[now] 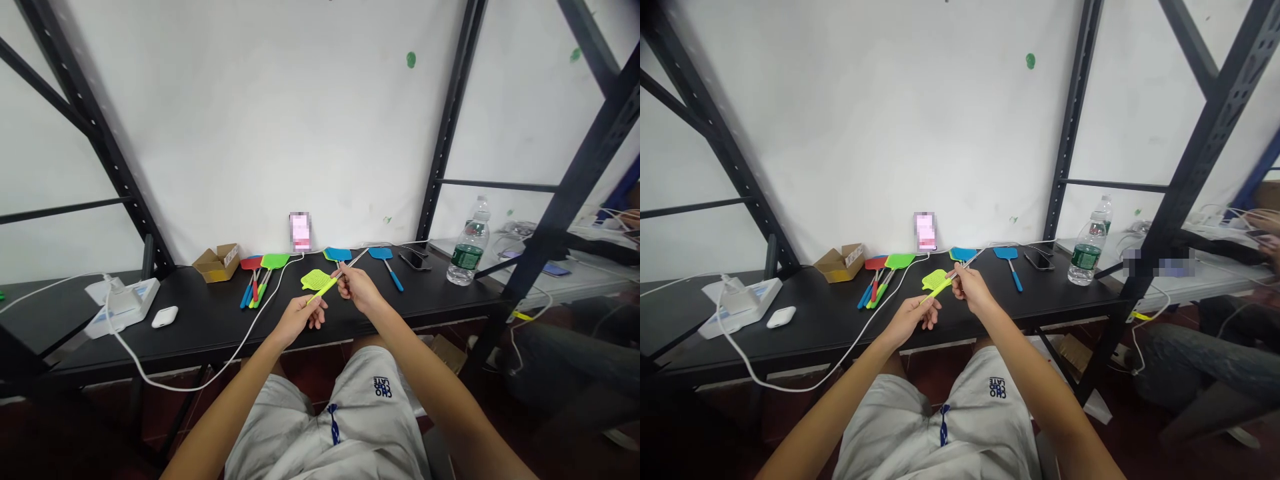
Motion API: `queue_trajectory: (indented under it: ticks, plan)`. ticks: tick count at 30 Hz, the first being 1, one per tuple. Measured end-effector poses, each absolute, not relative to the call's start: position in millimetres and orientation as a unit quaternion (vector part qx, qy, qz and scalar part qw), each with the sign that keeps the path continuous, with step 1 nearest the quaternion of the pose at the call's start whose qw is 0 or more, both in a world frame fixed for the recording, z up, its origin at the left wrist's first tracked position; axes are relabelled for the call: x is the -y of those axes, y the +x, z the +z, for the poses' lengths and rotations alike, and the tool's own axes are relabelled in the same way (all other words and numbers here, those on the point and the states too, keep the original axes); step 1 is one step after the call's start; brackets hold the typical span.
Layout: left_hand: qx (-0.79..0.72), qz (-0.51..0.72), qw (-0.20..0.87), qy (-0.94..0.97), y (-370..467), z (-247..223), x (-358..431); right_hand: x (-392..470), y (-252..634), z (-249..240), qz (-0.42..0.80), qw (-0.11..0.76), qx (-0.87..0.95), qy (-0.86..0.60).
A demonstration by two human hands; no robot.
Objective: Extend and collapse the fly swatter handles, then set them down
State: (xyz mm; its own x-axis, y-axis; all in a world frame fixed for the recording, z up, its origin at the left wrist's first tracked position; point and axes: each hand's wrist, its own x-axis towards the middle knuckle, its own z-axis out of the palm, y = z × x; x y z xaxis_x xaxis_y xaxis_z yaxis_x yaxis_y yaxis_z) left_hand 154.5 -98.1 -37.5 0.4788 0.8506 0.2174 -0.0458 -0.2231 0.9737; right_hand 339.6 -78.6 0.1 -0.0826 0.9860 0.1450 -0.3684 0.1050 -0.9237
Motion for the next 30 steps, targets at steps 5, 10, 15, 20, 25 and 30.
queue_trajectory:
  ticks: [5, 10, 15, 20, 25, 30]
  plan:
    - [-0.303, 0.404, 0.55, 0.665, 153, -37, 98, 78, 338, -1, 0.576, 0.591, 0.453, -0.338]
    - [-0.304, 0.4, 0.552, 0.665, 153, -37, 98, 77, 337, -2, 0.575, 0.597, 0.452, -0.331]
    - [-0.302, 0.398, 0.554, 0.666, 152, -37, 99, 78, 335, -1, 0.572, 0.601, 0.448, -0.332]
    - [-0.298, 0.391, 0.563, 0.664, 150, -38, 98, 77, 340, 2, 0.55, 0.629, 0.44, -0.33]
    - [-0.285, 0.396, 0.587, 0.647, 148, -37, 98, 73, 372, 14, 0.528, 0.681, 0.393, -0.321]
    - [-0.307, 0.46, 0.59, 0.589, 151, -35, 98, 73, 395, 23, 0.525, 0.696, 0.365, -0.326]
